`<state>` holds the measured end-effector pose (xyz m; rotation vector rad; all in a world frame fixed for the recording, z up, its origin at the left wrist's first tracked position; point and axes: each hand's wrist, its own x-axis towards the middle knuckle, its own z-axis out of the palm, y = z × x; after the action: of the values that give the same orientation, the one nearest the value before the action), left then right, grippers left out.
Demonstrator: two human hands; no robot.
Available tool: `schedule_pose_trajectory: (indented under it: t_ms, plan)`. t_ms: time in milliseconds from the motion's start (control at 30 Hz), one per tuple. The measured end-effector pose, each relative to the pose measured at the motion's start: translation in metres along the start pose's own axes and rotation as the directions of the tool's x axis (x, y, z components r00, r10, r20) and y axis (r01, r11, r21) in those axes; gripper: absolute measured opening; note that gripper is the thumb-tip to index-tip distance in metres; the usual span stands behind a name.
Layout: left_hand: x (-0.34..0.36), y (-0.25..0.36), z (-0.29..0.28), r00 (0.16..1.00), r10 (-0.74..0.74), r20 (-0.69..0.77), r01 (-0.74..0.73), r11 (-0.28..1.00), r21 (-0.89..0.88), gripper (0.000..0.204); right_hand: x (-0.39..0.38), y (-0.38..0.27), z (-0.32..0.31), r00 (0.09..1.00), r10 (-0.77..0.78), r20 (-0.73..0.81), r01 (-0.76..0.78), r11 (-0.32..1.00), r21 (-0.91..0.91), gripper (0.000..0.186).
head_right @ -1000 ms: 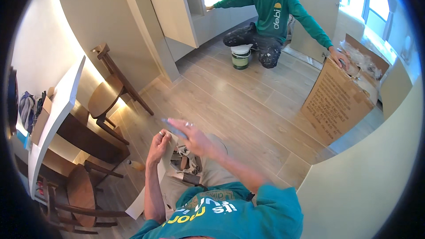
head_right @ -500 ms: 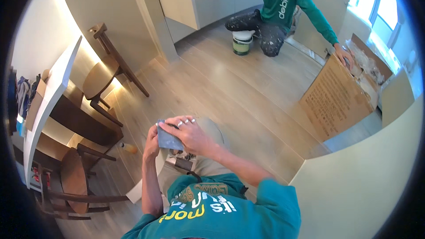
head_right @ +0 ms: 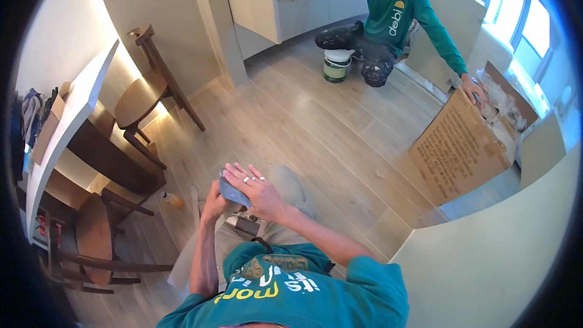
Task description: The person marks a measurement on a shelf with a pencil, sits on the floor to cut a wooden strip with scissors, and then sands the strip before positioning it onto the cabinet frame.
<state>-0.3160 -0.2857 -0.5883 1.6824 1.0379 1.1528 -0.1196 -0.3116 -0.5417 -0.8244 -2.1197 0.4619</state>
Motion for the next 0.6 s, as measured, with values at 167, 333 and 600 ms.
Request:
schedule_pose_trajectory:
  t_ms: [167,333,600]
  plan:
    - [0.003,0.013,0.004,0.995,-0.09,0.052,0.095,0.99,-0.103,0.021,-0.015,0.002,0.004,0.999,0.039,0.017,-0.039,0.999,0.002,0.075]
    - [0.003,0.009,-0.004,0.995,-0.095,0.024,0.095,0.995,-0.013,0.022,-0.011,0.002,0.005,0.999,0.038,0.016,-0.038,0.999,0.007,0.076]
    - [0.008,0.019,0.0,0.998,-0.002,0.058,-0.001,0.999,0.051,0.022,-0.003,0.001,0.007,0.999,0.049,-0.011,-0.048,0.997,0.065,0.076]
